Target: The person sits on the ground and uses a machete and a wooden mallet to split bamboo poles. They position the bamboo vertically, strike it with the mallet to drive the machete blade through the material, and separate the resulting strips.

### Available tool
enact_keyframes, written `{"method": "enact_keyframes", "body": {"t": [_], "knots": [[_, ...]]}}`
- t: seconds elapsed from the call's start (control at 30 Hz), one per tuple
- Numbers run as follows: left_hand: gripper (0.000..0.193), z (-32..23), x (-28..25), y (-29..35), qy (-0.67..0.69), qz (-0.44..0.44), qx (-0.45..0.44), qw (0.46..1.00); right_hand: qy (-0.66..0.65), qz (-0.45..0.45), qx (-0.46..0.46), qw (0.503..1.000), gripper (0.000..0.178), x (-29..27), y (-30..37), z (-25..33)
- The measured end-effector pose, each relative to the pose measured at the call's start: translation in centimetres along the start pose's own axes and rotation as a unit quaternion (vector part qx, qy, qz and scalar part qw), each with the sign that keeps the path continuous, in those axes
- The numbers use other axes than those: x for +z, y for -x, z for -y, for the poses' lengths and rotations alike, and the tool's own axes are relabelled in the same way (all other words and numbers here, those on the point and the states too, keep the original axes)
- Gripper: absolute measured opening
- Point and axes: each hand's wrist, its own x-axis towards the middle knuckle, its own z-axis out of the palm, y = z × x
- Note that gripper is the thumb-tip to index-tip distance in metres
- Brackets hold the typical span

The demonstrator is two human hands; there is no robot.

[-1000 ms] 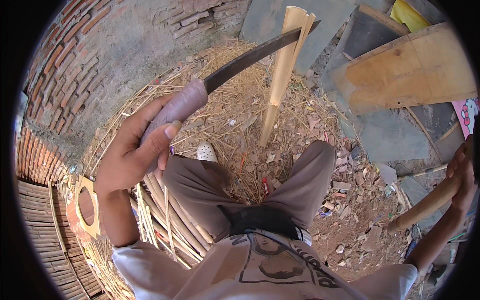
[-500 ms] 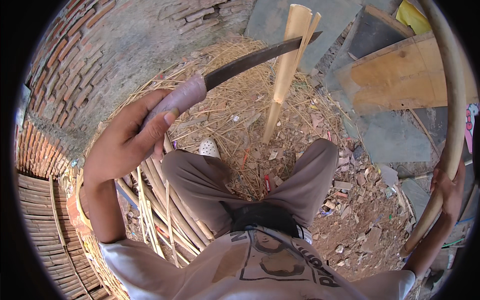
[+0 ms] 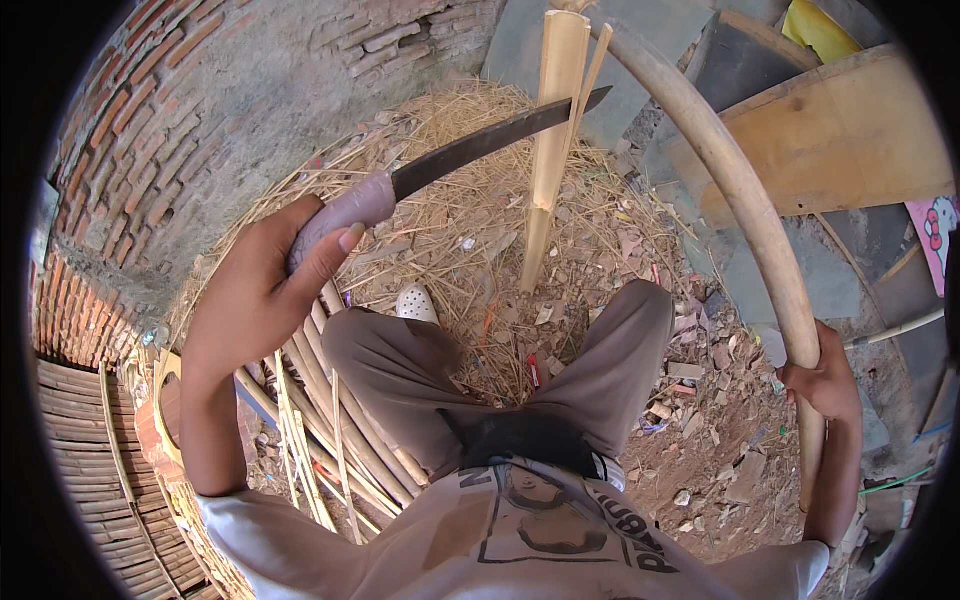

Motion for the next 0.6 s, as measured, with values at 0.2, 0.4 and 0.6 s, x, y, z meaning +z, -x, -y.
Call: {"method": "enact_keyframes", "body": {"t": [0.2,0.4,0.6], "knots": [[0.034,1.2,1.0,-0.2,0.022,-0.013,0.003,1.0,-0.112,-0.182,-0.265,0.94,0.057,-6.8,2.5,2.0],[0.036,1.0,1.4,-0.1,0.028,-0.017,-0.002,0.999,-0.084,-0.115,-0.117,0.983,0.04,0.8,-0.9,-2.7],[0.035,1.7,1.1,-0.4,-0.028,0.017,0.01,0.999,0.007,0.06,0.0,0.998,0.061,2.4,-0.7,-2.9]]}}
